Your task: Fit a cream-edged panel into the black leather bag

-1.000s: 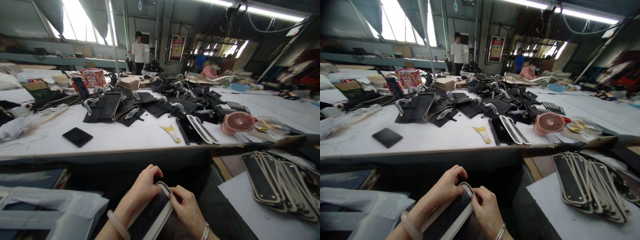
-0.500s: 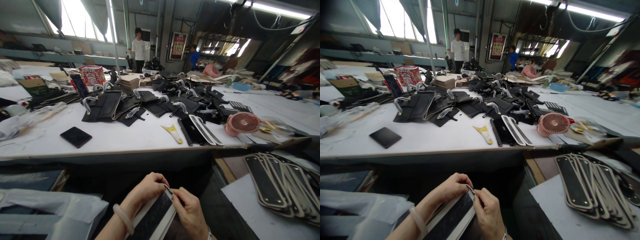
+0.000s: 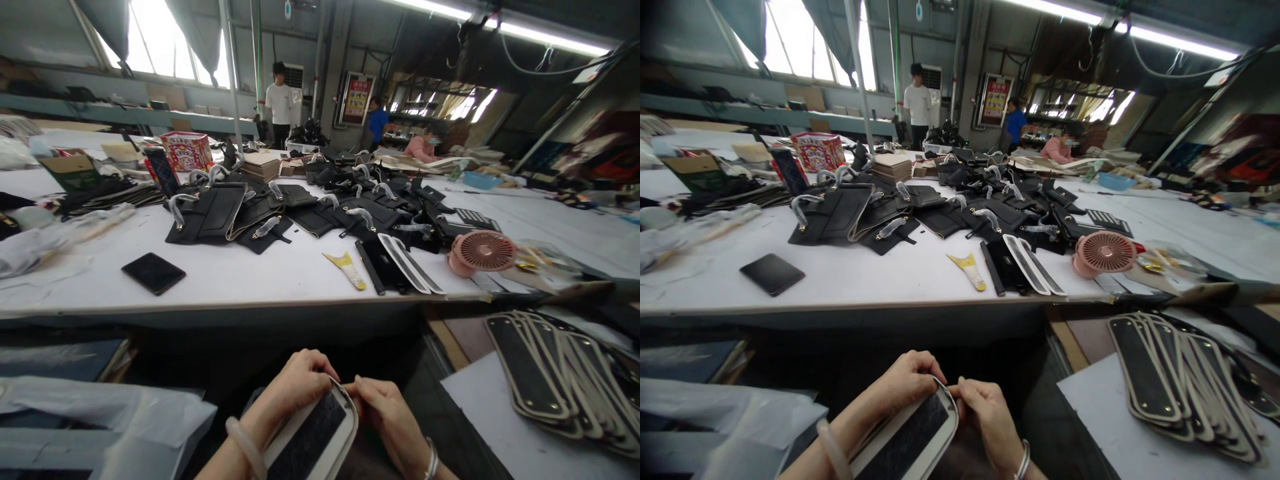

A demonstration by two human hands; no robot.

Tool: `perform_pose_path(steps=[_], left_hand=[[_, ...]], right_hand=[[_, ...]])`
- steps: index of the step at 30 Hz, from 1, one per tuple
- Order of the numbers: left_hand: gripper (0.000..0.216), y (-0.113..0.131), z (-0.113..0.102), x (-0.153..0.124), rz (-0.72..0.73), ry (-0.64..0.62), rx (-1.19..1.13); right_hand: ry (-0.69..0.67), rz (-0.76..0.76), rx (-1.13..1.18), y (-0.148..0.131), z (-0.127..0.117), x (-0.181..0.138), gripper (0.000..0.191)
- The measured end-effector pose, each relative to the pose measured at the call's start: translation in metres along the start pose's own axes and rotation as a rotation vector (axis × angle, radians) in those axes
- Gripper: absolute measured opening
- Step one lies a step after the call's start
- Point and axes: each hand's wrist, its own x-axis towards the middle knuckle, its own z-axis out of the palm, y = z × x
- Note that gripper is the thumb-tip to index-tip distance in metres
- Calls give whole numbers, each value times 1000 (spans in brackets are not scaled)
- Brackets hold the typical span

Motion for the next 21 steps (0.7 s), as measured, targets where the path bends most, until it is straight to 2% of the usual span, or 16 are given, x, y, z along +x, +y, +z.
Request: perform_pose_path(steps=[2,3,5,8,12,18,21], left_hand=[[23,-2,2,0,-4,3,-15],[23,-3,2,1,-4,7,-22],[24,-4,3,1,-2,8,-31],[26,-2,2,0,-2,4,-34],[26,1,0,-4,6,4,-8],[25,5,3,-7,19,41,28],[26,5,-1,-6,-1,1,-17]], right_hand=[[0,143,261,5,3,6,46],[8,171,313,7,5,8,43],[-29,192,333,11,10,10,41],[-154,268,347,12,14,7,43],[-226,298,214,11,12,8,52],[-301,173,-94,0,6,21,57],[-321,90,-294,-8,6,24,55]])
